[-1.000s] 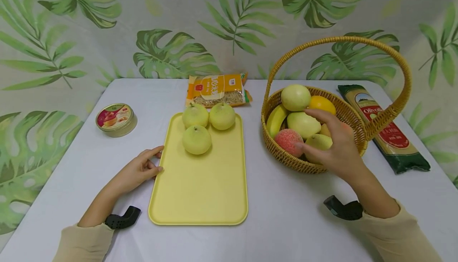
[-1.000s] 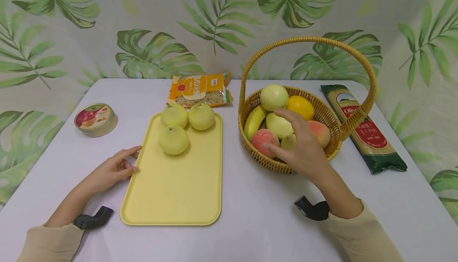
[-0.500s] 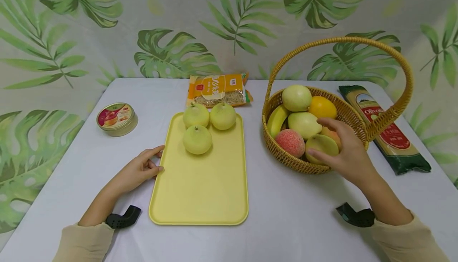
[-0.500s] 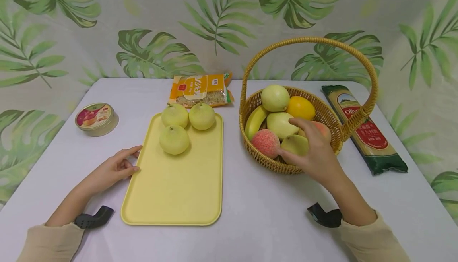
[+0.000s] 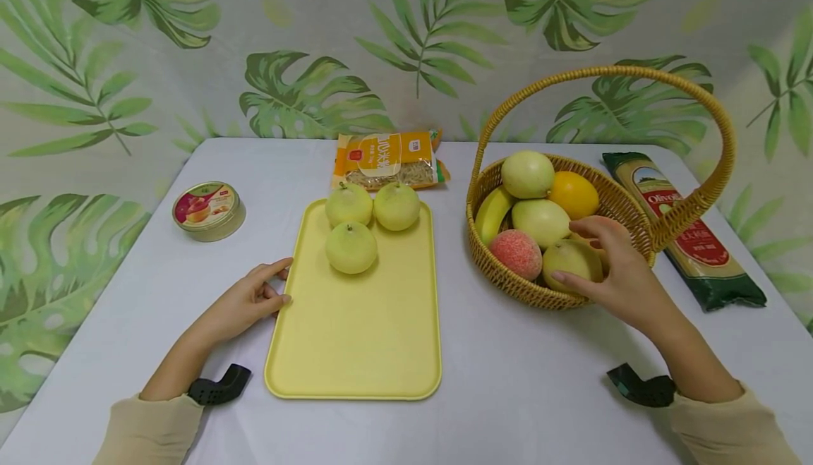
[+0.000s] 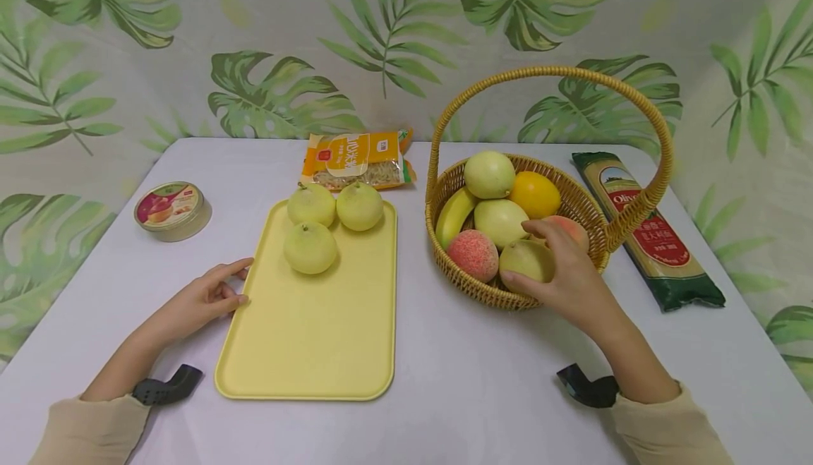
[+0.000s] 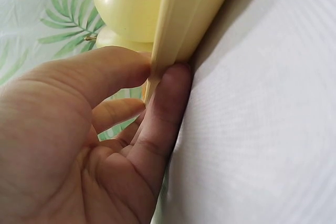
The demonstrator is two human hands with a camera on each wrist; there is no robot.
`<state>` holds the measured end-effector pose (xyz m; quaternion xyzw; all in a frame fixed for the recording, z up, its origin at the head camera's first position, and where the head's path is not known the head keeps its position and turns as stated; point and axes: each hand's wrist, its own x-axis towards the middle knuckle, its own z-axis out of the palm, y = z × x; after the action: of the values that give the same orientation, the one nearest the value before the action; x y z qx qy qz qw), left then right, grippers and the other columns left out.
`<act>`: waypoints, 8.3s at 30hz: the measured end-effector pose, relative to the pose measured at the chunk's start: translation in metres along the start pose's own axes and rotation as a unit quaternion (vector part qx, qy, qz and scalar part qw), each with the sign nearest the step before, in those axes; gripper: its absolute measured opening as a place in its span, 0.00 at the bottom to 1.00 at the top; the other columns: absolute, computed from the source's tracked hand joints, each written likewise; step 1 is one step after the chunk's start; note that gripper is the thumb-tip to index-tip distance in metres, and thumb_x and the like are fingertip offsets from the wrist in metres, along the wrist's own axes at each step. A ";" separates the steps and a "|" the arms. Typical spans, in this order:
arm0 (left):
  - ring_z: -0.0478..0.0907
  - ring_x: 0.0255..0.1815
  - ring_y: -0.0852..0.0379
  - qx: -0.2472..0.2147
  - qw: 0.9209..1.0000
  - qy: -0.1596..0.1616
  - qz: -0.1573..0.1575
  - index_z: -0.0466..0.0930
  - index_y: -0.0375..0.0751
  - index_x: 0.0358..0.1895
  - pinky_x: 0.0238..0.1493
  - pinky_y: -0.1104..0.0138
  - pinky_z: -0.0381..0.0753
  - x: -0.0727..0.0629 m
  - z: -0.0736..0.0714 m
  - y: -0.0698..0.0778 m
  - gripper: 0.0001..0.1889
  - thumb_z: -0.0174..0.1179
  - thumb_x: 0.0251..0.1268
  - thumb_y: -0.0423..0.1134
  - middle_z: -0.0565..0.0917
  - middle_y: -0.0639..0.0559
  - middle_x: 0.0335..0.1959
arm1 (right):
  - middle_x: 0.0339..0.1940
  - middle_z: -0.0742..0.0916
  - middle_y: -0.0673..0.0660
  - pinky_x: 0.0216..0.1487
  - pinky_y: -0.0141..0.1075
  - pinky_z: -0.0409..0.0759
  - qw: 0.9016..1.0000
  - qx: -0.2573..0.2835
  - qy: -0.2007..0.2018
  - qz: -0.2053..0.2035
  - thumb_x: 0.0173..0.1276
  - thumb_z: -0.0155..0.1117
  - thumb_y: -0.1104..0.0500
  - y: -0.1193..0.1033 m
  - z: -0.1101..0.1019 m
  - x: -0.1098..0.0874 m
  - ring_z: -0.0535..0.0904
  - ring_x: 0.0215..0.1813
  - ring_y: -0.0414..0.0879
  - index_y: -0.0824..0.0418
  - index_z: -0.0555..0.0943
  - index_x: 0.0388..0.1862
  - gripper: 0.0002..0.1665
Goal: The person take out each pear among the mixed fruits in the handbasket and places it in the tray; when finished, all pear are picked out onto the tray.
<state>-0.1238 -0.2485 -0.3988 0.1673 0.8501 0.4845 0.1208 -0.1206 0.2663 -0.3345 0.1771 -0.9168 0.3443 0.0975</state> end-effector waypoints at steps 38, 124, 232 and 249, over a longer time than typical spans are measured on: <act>0.73 0.29 0.61 0.003 1.000 0.002 -0.004 0.55 0.31 0.66 0.29 0.72 0.72 0.000 0.000 -0.002 0.31 0.56 0.60 0.31 0.63 0.40 0.50 | 0.49 0.76 0.63 0.43 0.54 0.67 0.994 -0.080 -0.069 0.037 0.52 0.70 0.49 0.005 -0.005 0.004 0.70 0.45 0.58 0.62 0.70 0.54 0.34; 0.73 0.28 0.61 -0.007 1.000 0.004 0.007 0.55 0.29 0.65 0.29 0.72 0.72 0.001 0.000 -0.002 0.31 0.56 0.59 0.29 0.64 0.38 0.50 | 0.59 0.72 0.56 0.59 0.35 0.61 0.987 0.086 0.026 -0.135 0.44 0.74 0.67 -0.091 0.035 0.042 0.64 0.60 0.46 0.61 0.65 0.62 0.44; 0.73 0.29 0.60 0.006 1.000 0.001 -0.003 0.55 0.31 0.66 0.30 0.71 0.72 0.000 -0.001 -0.001 0.31 0.57 0.61 0.32 0.64 0.40 0.50 | 0.55 0.70 0.57 0.40 0.30 0.75 0.949 0.279 -0.132 -0.065 0.59 0.54 0.74 -0.022 -0.033 0.100 0.70 0.48 0.48 0.61 0.67 0.61 0.29; 0.73 0.28 0.61 0.008 1.000 0.004 0.001 0.55 0.31 0.66 0.29 0.72 0.72 0.001 -0.001 -0.004 0.31 0.57 0.60 0.31 0.64 0.40 0.50 | 0.54 0.74 0.52 0.45 0.42 0.73 0.932 0.269 -0.223 -0.096 0.55 0.64 0.63 -0.103 0.069 0.061 0.70 0.49 0.47 0.56 0.71 0.55 0.27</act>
<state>-0.1255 -0.2508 -0.4020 0.1674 0.8541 0.4788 0.1151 -0.1398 0.1327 -0.3060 0.3562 -0.7664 0.5188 -0.1286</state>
